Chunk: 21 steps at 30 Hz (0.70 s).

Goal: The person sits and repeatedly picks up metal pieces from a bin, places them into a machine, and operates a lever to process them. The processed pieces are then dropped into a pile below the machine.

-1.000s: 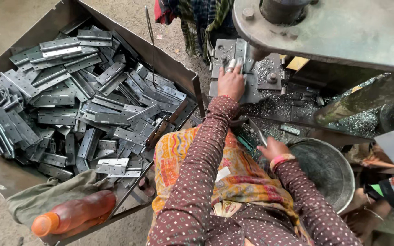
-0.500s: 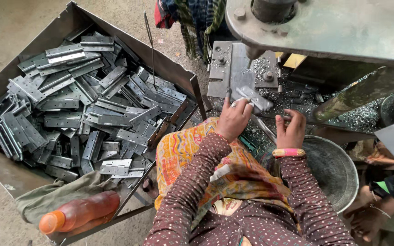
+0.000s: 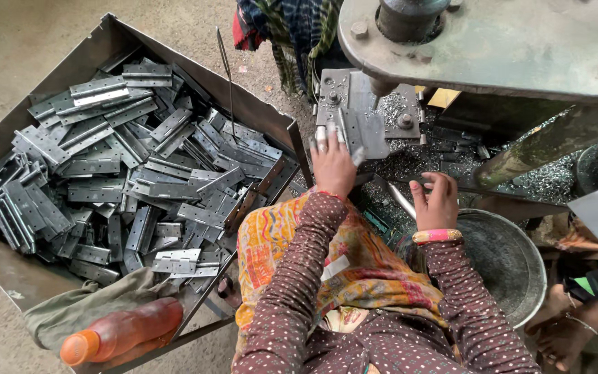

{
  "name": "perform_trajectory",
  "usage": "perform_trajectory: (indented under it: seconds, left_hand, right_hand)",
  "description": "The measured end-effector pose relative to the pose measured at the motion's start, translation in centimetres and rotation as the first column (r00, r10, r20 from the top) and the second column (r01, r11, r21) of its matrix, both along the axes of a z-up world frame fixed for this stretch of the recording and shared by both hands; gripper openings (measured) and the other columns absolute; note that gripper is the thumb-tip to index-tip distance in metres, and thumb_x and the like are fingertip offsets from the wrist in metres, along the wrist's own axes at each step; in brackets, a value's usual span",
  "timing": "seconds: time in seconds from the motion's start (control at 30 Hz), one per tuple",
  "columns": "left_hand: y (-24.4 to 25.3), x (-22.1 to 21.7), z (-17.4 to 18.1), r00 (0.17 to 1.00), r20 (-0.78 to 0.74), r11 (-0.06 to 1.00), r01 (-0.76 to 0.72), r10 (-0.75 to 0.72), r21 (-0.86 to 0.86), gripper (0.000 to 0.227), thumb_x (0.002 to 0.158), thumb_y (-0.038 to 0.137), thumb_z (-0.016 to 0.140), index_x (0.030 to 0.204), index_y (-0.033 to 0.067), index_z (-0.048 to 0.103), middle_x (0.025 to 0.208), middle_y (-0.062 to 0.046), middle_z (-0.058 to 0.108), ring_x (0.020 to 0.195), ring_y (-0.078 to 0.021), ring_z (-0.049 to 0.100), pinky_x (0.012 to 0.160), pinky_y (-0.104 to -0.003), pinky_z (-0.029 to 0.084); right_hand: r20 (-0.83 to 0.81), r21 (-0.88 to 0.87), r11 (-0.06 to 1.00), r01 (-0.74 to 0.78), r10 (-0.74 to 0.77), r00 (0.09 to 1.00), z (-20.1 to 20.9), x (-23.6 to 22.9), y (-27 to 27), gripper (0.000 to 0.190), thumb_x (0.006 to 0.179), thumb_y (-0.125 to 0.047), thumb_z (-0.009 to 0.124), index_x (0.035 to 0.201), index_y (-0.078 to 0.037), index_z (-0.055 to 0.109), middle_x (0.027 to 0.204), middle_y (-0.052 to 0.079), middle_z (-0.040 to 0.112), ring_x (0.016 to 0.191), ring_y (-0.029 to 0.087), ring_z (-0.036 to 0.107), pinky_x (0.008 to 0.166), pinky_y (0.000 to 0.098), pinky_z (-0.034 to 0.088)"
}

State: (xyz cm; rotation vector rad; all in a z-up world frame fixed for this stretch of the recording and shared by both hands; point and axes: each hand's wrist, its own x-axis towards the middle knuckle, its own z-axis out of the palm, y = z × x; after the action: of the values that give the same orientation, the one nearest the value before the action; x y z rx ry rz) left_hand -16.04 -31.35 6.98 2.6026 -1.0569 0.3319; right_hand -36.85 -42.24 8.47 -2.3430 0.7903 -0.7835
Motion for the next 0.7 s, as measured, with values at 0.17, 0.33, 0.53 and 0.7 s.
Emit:
perform_trajectory:
  seconds: [0.17,0.33,0.53,0.7]
  left_hand:
    - [-1.1,-2.2,-0.4,0.989,-0.099,0.983,0.121,-0.107,0.140,0.041,0.090,0.026,0.049,0.121,0.0090,0.069,0.151,-0.013,0.047,0.139,-0.0311,0.046,0.115,-0.058,0.032]
    - [-3.6,-1.5,-0.4,0.997,-0.058,0.999,0.051,-0.050,0.008,0.036,0.095,0.025,0.051,0.114,0.0027,0.072,0.148,-0.015,0.054,0.132,-0.0327,0.052,0.113,-0.060,0.036]
    - [-3.0,-1.0,-0.4,0.986,-0.140,0.985,0.106,-0.087,0.139,0.034,0.097,0.022,0.053,0.118,0.0028,0.072,0.150,-0.016,0.055,0.126,-0.0309,0.058,0.116,-0.055,0.037]
    - [-0.5,-1.6,-0.1,0.993,-0.063,0.994,0.104,-0.105,-0.013,0.032,0.091,0.023,0.057,0.110,0.0029,0.073,0.145,-0.013,0.056,0.131,-0.0286,0.054,0.113,-0.058,0.037]
  right_hand:
    - [-0.146,-0.023,0.999,-0.038,0.034,0.989,0.2,0.2,-0.3,0.048,0.104,-0.046,0.060,0.119,0.000,0.058,0.127,0.017,0.056,0.102,0.025,0.067,0.079,0.0307,0.061]
    - [-0.252,-0.144,0.983,-0.115,0.076,0.965,-4.0,-1.0,-1.4,0.060,0.095,-0.056,0.063,0.117,0.000,0.061,0.118,0.018,0.062,0.092,0.028,0.069,0.073,0.0389,0.061]
    - [-0.759,0.076,0.990,-0.118,0.134,0.637,-15.2,-3.2,-1.5,0.066,0.091,-0.065,0.064,0.114,-0.004,0.066,0.083,0.021,0.072,0.077,0.040,0.072,0.070,0.0518,0.058]
    - [-0.700,0.116,0.982,-0.153,0.190,0.688,-17.0,-3.8,-1.8,0.067,0.085,-0.052,0.072,0.124,0.000,0.058,0.084,0.027,0.072,0.078,0.046,0.071,0.070,0.0548,0.057]
